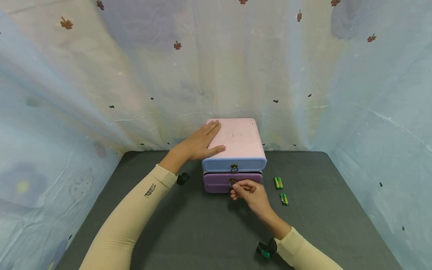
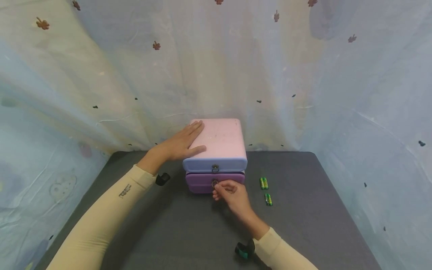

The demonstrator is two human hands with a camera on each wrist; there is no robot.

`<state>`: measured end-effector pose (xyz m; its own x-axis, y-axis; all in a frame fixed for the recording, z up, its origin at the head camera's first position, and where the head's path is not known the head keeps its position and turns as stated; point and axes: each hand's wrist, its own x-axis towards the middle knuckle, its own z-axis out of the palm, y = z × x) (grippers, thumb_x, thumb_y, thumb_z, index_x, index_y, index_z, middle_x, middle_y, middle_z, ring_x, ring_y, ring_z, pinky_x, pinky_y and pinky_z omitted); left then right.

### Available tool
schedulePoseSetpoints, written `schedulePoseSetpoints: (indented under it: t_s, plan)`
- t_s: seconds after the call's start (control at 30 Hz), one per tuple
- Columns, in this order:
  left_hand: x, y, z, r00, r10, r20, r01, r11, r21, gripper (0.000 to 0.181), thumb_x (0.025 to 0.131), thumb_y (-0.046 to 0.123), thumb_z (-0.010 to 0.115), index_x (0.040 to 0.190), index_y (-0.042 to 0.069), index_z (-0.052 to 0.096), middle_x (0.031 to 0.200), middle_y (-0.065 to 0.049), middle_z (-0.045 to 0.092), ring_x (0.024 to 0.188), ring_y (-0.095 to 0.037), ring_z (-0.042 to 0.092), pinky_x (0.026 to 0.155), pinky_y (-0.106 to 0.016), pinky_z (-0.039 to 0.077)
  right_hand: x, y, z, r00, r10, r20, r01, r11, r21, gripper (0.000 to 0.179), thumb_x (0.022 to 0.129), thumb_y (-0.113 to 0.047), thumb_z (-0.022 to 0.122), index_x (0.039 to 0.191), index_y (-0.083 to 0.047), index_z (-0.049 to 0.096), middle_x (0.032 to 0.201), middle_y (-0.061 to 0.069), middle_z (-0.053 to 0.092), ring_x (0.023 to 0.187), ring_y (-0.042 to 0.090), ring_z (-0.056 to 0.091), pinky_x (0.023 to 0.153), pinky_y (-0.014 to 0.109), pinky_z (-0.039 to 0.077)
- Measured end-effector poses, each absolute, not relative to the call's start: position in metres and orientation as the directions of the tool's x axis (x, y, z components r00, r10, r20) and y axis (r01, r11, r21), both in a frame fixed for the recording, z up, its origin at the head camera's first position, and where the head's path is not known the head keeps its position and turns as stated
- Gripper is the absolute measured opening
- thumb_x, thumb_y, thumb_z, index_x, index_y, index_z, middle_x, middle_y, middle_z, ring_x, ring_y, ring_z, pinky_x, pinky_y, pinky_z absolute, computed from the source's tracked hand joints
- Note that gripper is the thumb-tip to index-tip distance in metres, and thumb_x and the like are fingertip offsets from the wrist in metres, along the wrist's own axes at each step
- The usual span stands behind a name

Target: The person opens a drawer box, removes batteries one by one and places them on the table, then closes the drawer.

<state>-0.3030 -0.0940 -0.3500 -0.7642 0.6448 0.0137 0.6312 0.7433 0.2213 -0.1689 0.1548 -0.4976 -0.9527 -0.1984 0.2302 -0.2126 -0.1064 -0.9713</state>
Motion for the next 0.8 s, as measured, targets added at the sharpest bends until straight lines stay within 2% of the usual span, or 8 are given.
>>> schedulePoseSetpoints:
  t_s: [0.2,0.37,0.6,0.8]
  plan:
    - [-0.303,-0.0943,-0.3503,-0.765,0.644,0.012,0.631,0.744,0.22,0.097,0.108,0.071,0.038,0.173,0.013,-0.004,0.181,-0.004,-0.008,0.166,-0.02,-0.008,0.135,-0.04,-0.001,-0.1729,0.1545,-0.498,-0.954,-0.198,0.223,-0.206,-0.105,-0.973,0.022,0.105,-0.005,0.069,0.112,0.016,0.07,0.099,0.034,0.075,0.084,0.026,0.08,0.078,0.047,0.067]
    - [-0.3026,-0.0942,-0.3496,-0.764,0.645,0.012,0.631,0.743,0.223,0.097,0.108,0.07,0.038,0.173,0.013,-0.004,0.181,-0.004,-0.008,0.166,-0.02,-0.009,0.135,-0.04,-0.002,-0.1756,0.1541,-0.498,-0.953,-0.197,0.228,-0.211,-0.103,-0.972,0.022,0.105,-0.005,0.069,0.112,0.016,0.07,0.1,0.038,0.074,0.084,0.025,0.08,0.079,0.05,0.066]
    - [-0.3027,-0.0934,-0.3487,-0.763,0.646,0.02,0.633,0.74,0.225,0.097,0.108,0.069,0.04,0.173,0.012,-0.004,0.181,-0.005,-0.007,0.166,-0.02,-0.008,0.135,-0.039,-0.003,-0.1756,0.1533,-0.4956,-0.945,-0.2,0.259,-0.236,-0.131,-0.963,0.021,0.105,-0.001,0.068,0.112,0.019,0.069,0.1,0.042,0.071,0.084,0.022,0.08,0.077,0.042,0.067]
    - [-0.3029,-0.0933,-0.3495,-0.764,0.644,0.026,0.633,0.741,0.224,0.097,0.108,0.068,0.041,0.173,0.011,-0.003,0.181,-0.006,-0.006,0.167,-0.019,-0.008,0.135,-0.038,-0.004,-0.1764,0.1536,-0.4963,-0.942,-0.205,0.265,-0.241,-0.132,-0.961,0.02,0.105,0.002,0.067,0.112,0.02,0.068,0.1,0.04,0.072,0.085,0.022,0.08,0.078,0.042,0.067]
